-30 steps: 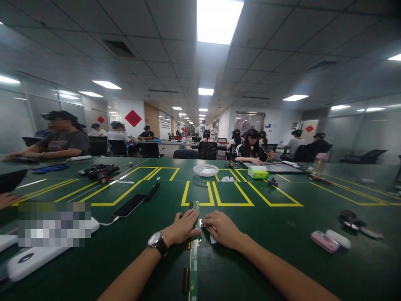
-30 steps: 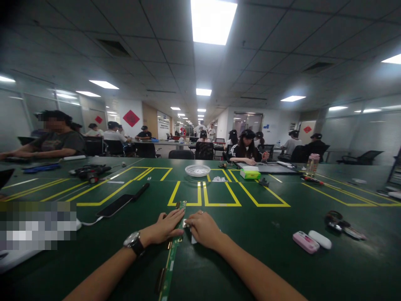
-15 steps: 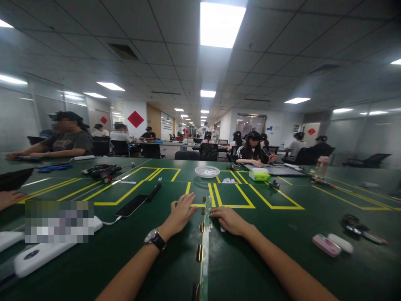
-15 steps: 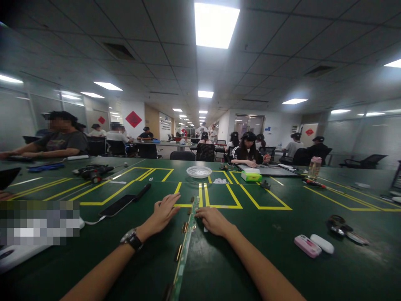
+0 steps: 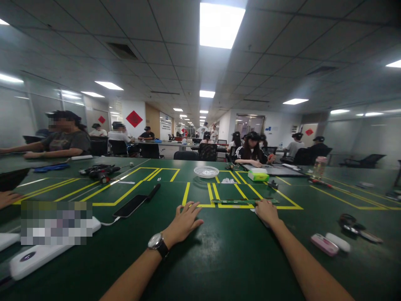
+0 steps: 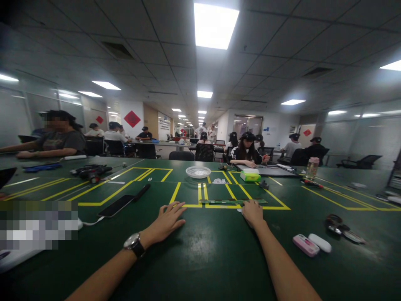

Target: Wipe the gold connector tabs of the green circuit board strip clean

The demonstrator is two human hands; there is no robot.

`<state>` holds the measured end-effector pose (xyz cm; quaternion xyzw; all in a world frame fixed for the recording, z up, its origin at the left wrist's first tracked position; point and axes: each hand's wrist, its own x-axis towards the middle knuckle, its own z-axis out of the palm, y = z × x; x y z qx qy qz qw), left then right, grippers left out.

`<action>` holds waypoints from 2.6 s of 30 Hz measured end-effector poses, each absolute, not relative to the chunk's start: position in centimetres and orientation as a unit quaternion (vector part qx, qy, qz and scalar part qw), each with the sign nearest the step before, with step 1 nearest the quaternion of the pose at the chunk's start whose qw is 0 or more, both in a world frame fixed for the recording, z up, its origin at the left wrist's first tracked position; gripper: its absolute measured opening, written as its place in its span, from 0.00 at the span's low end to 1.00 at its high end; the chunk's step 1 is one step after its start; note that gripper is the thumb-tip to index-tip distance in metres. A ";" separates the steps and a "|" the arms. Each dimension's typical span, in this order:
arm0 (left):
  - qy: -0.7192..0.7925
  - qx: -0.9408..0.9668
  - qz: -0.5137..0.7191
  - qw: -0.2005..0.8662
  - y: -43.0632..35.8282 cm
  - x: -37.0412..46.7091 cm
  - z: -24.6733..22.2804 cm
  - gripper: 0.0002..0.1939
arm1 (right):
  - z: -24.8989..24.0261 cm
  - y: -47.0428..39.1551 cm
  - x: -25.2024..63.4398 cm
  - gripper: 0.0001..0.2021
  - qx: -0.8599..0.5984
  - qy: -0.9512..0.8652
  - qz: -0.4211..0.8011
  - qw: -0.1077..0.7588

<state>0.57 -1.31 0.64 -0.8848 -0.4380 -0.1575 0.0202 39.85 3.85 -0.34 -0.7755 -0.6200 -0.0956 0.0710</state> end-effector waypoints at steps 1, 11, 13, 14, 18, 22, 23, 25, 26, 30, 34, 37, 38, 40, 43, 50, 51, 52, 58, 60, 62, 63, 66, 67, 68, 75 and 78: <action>-0.435 -0.887 -0.153 0.021 -1.4 0.6 0.6 0.25 | -0.4 3.9 39.6 0.20 -0.777 -0.619 -0.096 0.071; -0.434 -0.892 -0.128 0.007 -1.7 0.8 0.7 0.26 | -0.3 4.0 38.1 0.21 -0.773 -0.623 -0.099 0.070; -0.429 -0.895 -0.126 0.002 -1.8 0.8 0.6 0.26 | -0.6 4.0 38.0 0.22 -0.772 -0.624 -0.099 0.069; -0.426 -0.896 -0.126 0.000 -1.9 0.8 0.6 0.25 | -0.7 4.0 37.9 0.23 -0.770 -0.626 -0.099 0.068; -0.414 -0.902 -0.122 -0.010 -2.0 1.0 0.5 0.25 | -1.1 4.0 37.8 0.23 -0.765 -0.634 -0.094 0.062; -0.409 -0.906 -0.111 -0.021 -2.0 1.0 0.2 0.26 | -1.3 4.1 37.7 0.25 -0.767 -0.634 -0.079 0.058; -0.407 -0.907 -0.108 -0.022 -1.9 1.0 0.1 0.26 | -1.3 4.1 37.6 0.26 -0.767 -0.634 -0.074 0.057; -0.405 -0.908 -0.105 -0.023 -1.8 1.0 0.0 0.25 | -1.2 4.0 37.6 0.28 -0.767 -0.636 -0.062 0.057; -0.406 -0.908 -0.105 -0.023 -1.8 0.9 0.0 0.25 | -1.0 4.0 37.7 0.29 -0.766 -0.638 -0.056 0.057; -0.413 -0.904 -0.107 -0.020 -1.9 0.9 0.3 0.25 | -0.3 3.7 38.1 0.27 -0.755 -0.651 -0.042 0.067; -0.411 -0.903 -0.123 -0.005 -2.2 1.1 0.8 0.24 | 0.6 3.4 37.6 0.25 -0.724 -0.684 -0.038 0.083; -0.410 -0.902 -0.139 0.002 -2.1 1.2 1.0 0.22 | 0.8 3.1 35.3 0.22 -0.670 -0.736 -0.035 0.093; -0.411 -0.900 -0.144 0.003 -2.1 1.2 1.1 0.22 | 0.8 2.8 34.1 0.21 -0.638 -0.763 -0.030 0.100; -0.413 -0.898 -0.151 0.004 -1.8 1.1 1.0 0.22 | 0.8 1.9 31.3 0.19 -0.546 -0.829 -0.012 0.124; -0.419 -0.894 -0.161 0.000 -1.4 0.8 0.7 0.24 | 1.0 -0.5 26.7 0.18 -0.412 -0.896 0.027 0.164; -0.412 -0.904 -0.086 -0.077 -1.0 -0.2 0.3 0.27 | 2.3 -4.5 21.7 0.16 -0.268 -0.948 0.054 0.165; -0.412 -0.904 -0.084 -0.082 -1.0 -0.2 0.2 0.27 | 2.4 -4.2 22.0 0.15 -0.282 -0.944 0.042 0.166; -0.411 -0.904 -0.085 -0.085 -1.0 -0.2 0.2 0.27 | 2.5 -3.6 22.7 0.14 -0.312 -0.934 0.024 0.170; -0.434 -0.893 -0.090 -0.072 -0.5 -0.3 -0.4 0.32 | 2.8 0.6 30.4 0.13 -0.691 -0.707 -0.094 0.115; -0.432 -0.894 -0.090 -0.074 -0.4 -0.4 -0.6 0.32 | 2.6 1.2 32.7 0.13 -0.747 -0.654 -0.082 0.085; -0.428 -0.896 -0.090 -0.078 -0.3 -0.4 -0.8 0.31 | 2.3 1.4 33.6 0.14 -0.752 -0.651 -0.073 0.078; -0.426 -0.897 -0.089 -0.080 -0.3 -0.4 -0.8 0.31 | 2.1 1.5 33.6 0.14 -0.742 -0.662 -0.072 0.079; -0.427 -0.896 -0.085 -0.086 -0.3 -0.4 -0.7 0.31 | 1.4 1.3 31.6 0.12 -0.675 -0.730 -0.060 0.094; -0.429 -0.895 -0.084 -0.089 -0.3 -0.4 -0.7 0.31 | 1.2 1.1 30.6 0.11 -0.630 -0.767 -0.049 0.113; -0.430 -0.894 -0.084 -0.091 -0.3 -0.4 -0.6 0.31 | 1.0 0.9 29.5 0.10 -0.576 -0.805 -0.032 0.140; -0.436 -0.893 -0.074 -0.085 -0.8 -0.2 -0.1 0.30 | 0.3 -1.8 24.1 0.11 -0.325 -0.913 0.070 0.236; -0.438 -0.892 -0.067 -0.086 -1.0 -0.1 0.3 0.30 | 0.4 -2.2 23.6 0.10 -0.320 -0.912 0.080 0.244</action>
